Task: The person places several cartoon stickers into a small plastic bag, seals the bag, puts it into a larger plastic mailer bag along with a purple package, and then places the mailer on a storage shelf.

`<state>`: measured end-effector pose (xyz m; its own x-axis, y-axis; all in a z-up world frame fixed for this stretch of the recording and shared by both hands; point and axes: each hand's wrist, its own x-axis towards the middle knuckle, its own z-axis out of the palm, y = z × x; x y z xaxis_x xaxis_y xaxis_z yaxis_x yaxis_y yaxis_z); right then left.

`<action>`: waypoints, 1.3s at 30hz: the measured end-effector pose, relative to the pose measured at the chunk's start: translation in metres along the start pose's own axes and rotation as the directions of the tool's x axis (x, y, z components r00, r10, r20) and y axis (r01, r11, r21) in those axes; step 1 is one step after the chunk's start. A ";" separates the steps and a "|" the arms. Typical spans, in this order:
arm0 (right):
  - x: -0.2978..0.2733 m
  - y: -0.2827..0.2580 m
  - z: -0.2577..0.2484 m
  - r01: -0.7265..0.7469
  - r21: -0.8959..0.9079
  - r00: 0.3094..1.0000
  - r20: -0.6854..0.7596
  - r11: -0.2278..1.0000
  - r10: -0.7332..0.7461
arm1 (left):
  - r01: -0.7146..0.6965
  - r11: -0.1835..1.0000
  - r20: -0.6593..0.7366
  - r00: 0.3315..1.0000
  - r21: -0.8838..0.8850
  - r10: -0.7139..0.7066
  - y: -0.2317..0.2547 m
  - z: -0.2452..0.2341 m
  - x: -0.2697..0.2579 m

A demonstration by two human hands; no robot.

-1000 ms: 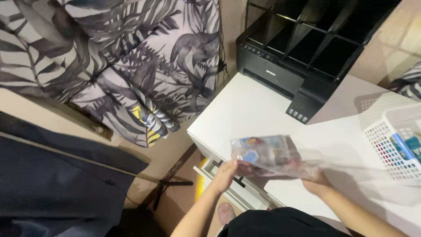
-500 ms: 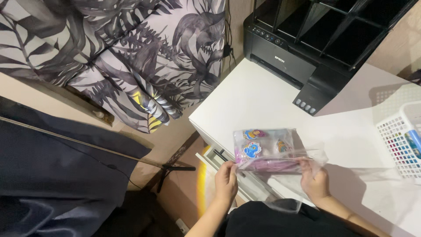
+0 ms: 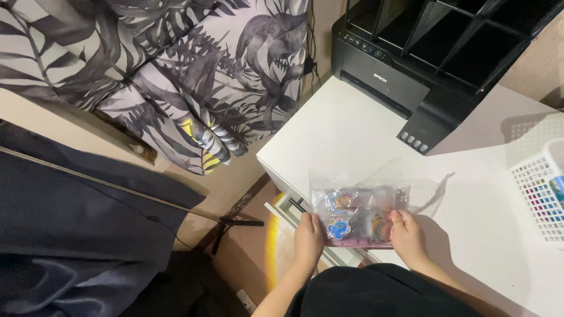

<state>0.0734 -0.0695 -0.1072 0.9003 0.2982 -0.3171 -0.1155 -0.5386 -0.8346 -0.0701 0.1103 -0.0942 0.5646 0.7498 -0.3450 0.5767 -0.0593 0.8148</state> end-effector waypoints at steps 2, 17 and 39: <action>0.010 0.016 0.003 0.035 -0.155 0.998 -0.045 0.987 -0.042 | -0.008 1.000 0.055 0.998 0.019 0.007 0.019 -0.012 -0.012; 0.046 -0.013 -0.021 0.095 -0.089 0.986 -0.129 0.992 -0.106 | -0.136 0.977 -0.106 0.987 -0.163 0.120 0.071 -0.030 0.024; 0.108 -0.040 0.033 -0.043 -0.613 0.993 -0.111 0.789 -0.032 | 0.128 0.958 -0.023 0.992 0.255 -0.127 0.082 -0.008 0.084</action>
<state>0.1609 0.0101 -0.1231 0.9445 0.2260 -0.2383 0.1274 -0.9209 -0.3685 0.0198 0.1740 -0.0523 0.4733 0.7660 -0.4350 0.7759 -0.1287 0.6176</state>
